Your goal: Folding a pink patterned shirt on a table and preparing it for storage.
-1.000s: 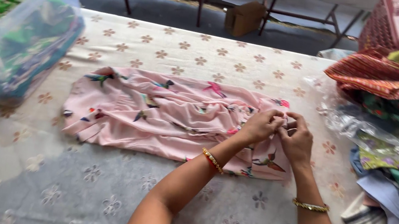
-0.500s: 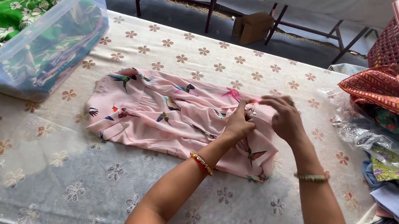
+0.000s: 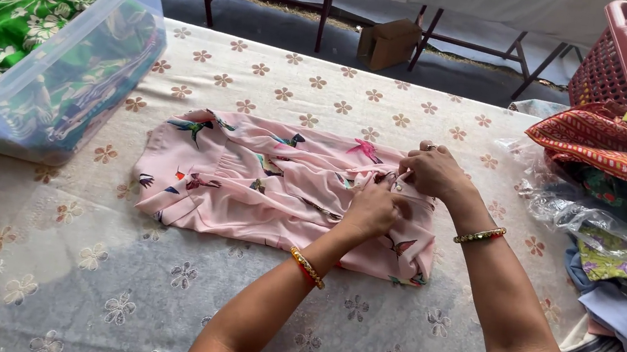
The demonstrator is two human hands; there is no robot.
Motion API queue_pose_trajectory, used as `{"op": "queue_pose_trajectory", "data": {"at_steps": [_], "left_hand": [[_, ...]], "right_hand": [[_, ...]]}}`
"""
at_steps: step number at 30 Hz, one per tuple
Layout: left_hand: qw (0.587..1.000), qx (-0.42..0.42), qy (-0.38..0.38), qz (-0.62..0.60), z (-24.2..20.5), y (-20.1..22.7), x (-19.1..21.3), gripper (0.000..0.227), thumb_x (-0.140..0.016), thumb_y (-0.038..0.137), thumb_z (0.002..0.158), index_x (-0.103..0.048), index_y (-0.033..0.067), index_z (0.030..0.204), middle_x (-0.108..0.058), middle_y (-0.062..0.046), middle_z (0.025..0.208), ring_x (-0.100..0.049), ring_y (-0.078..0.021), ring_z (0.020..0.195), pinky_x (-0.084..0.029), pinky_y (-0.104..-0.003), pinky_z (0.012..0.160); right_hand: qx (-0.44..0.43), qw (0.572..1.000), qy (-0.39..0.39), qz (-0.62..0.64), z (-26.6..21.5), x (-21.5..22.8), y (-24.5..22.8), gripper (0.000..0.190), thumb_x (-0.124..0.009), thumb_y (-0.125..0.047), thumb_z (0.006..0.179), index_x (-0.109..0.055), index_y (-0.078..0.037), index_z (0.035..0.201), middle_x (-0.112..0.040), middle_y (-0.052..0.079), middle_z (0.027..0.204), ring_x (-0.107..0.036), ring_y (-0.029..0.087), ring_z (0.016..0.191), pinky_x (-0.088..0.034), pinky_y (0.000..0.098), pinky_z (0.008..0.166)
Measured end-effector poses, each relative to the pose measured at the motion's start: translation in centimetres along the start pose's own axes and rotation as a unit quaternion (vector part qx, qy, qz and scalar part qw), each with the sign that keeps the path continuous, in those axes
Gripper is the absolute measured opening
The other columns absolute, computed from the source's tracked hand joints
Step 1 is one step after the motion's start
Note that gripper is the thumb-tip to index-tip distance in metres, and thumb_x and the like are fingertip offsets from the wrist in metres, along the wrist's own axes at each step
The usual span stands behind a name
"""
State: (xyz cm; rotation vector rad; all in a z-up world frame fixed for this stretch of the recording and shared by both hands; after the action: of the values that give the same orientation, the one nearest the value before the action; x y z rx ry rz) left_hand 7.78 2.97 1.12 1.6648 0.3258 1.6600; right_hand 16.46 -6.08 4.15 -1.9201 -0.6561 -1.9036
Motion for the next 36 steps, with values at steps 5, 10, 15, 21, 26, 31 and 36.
{"op": "queue_pose_trajectory", "data": {"at_steps": [5, 10, 15, 21, 26, 31, 36], "left_hand": [[0.992, -0.014, -0.042, 0.120, -1.1, 2.1, -1.4, 0.033, -0.055, 0.042, 0.095, -0.081, 0.0224, 0.101, -0.075, -0.005, 0.112, -0.061, -0.0302, 0.118, -0.021, -0.070, 0.111], [0.987, -0.027, -0.071, 0.141, -3.1, 4.8, -0.5, 0.062, -0.056, 0.070, 0.090, -0.083, 0.0150, 0.093, -0.077, -0.017, 0.099, -0.064, -0.0365, 0.113, -0.015, -0.069, 0.120], [0.995, -0.034, -0.007, 0.093, -1.0, 2.4, -4.2, 0.062, -0.064, 0.071, 0.086, -0.083, 0.0125, 0.088, -0.075, -0.018, 0.095, -0.069, -0.0365, 0.108, -0.030, -0.063, 0.110], [0.992, -0.032, 0.122, 0.023, -4.5, 2.6, 4.1, 0.039, -0.075, 0.052, 0.074, -0.081, 0.0132, 0.074, -0.075, -0.011, 0.079, -0.068, -0.0345, 0.109, -0.042, -0.055, 0.102], [0.977, 0.044, 0.119, -0.172, -5.2, -6.3, 6.0, 0.026, -0.079, 0.030, 0.075, -0.072, 0.0097, 0.090, -0.074, -0.007, 0.084, -0.075, -0.0268, 0.085, -0.059, -0.041, 0.079], [0.933, 0.033, 0.161, -0.322, -9.9, -14.2, 11.3, 0.037, -0.078, 0.002, 0.070, -0.077, 0.0059, 0.107, -0.068, -0.006, 0.101, -0.069, -0.0173, 0.079, -0.060, -0.034, 0.070], [0.925, 0.160, 0.127, -0.319, -16.2, -20.1, 18.7, 0.038, -0.063, 0.003, 0.081, -0.076, 0.0113, 0.115, -0.078, -0.007, 0.100, -0.073, -0.0186, 0.074, -0.062, -0.033, 0.067]], "right_hand": [[0.033, 0.996, 0.074, 0.029, -0.2, 1.0, -0.3, 0.008, -0.072, -0.015, 0.082, -0.073, -0.019, 0.088, -0.072, -0.001, 0.104, -0.065, 0.025, 0.105, -0.053, 0.0392, 0.087], [-0.036, 0.996, 0.034, 0.069, -0.8, 2.5, -0.3, 0.010, -0.071, -0.016, 0.085, -0.071, -0.017, 0.095, -0.076, 0.007, 0.094, -0.072, 0.032, 0.088, -0.057, 0.0451, 0.075], [-0.017, 0.996, 0.057, 0.071, 0.4, 0.7, 2.9, 0.028, -0.072, -0.010, 0.078, -0.072, -0.018, 0.105, -0.077, 0.011, 0.092, -0.073, 0.034, 0.086, -0.057, 0.0451, 0.073], [-0.011, 0.990, 0.089, 0.109, 2.4, 3.1, 0.8, 0.023, -0.068, -0.007, 0.086, -0.073, -0.017, 0.106, -0.076, 0.013, 0.089, -0.074, 0.032, 0.084, -0.058, 0.0430, 0.074], [0.028, 0.975, 0.114, 0.191, 7.5, 4.5, -3.7, 0.030, -0.065, 0.002, 0.081, -0.074, -0.014, 0.105, -0.075, 0.013, 0.091, -0.074, 0.031, 0.082, -0.058, 0.0417, 0.072], [0.140, 0.960, 0.139, 0.200, 13.8, 6.3, -13.4, 0.017, -0.068, -0.003, 0.088, -0.077, -0.012, 0.100, -0.076, 0.015, 0.093, -0.074, 0.033, 0.087, -0.057, 0.0414, 0.078], [0.171, 0.952, 0.136, 0.215, 19.7, 7.1, -22.9, 0.019, -0.070, -0.005, 0.085, -0.078, -0.013, 0.100, -0.077, 0.015, 0.094, -0.074, 0.034, 0.089, -0.057, 0.0432, 0.078]]}}
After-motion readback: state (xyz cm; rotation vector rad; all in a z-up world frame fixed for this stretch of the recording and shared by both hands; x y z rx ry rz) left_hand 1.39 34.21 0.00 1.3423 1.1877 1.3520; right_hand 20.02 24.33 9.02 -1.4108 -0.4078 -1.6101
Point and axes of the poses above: each hand's wrist, its own z-axis towards the middle knuckle, its own x-axis out of the back of the hand, y = z × x, the point moved 8 cm from there along z, towards the middle knuckle
